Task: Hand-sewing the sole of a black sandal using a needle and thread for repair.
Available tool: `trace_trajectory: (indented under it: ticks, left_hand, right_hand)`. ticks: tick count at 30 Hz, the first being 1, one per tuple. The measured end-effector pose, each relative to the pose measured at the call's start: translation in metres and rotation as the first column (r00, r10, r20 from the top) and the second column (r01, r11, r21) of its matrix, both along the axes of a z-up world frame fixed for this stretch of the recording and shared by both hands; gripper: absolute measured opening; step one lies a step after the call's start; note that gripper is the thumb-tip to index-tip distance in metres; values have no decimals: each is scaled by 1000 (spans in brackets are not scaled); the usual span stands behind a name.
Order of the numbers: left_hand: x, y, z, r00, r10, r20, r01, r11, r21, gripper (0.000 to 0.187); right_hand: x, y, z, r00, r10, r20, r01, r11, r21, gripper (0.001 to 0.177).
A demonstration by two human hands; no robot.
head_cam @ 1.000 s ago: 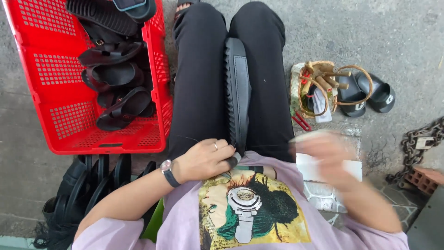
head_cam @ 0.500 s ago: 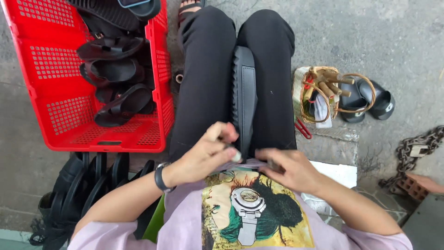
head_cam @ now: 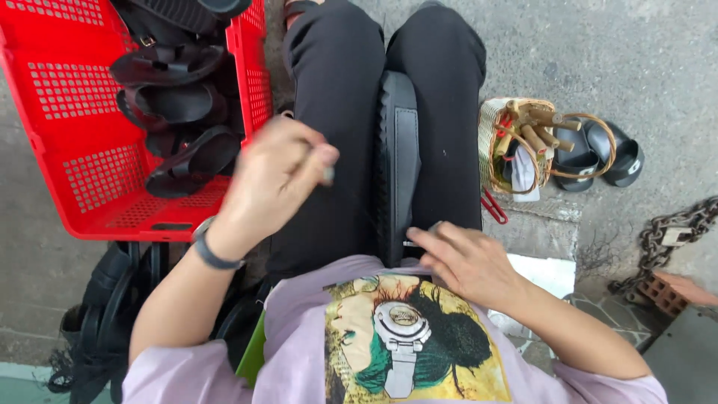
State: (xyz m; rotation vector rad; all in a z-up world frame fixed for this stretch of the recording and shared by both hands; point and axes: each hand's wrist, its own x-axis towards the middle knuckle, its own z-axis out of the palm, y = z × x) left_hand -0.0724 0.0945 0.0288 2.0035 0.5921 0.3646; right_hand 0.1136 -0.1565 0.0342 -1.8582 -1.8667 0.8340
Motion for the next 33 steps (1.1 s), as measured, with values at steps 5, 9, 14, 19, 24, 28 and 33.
trace_trajectory:
  ticks: [5,9,14,19,24,28,33]
  left_hand:
    - [-6,-52,10,999,-8,48,-8,945,328,35]
    - [-10,-95,0,992,-116,43,110,985,131,62]
    - [-11,-110,-9,993,-86,81,77,991,109,58]
    - [-7,-115,-20,992,-50,116,41,996,78,59]
    - [-6,-122,-31,991,20,130,-35,992,121,63]
    - [-15,-114,-4,999,12,46,-22,975,222,38]
    - [-23,-106,17,964,133,229,178,317,-932,15]
  right_hand:
    - [2,2,6,982,79,174,-106,982,154,40]
    - [6,2,4,948,133,288,-181,973,146,45]
    - [9,3,6,898,186,400,-261,955,141,43]
    - [3,14,16,817,240,524,-356,925,131,40]
    - [-14,5,-27,876,214,432,-334,916,221,35]
    - [-15,5,-7,947,121,296,-177,969,170,29]
    - [-13,-8,-23,994,-24,106,1,977,211,30]
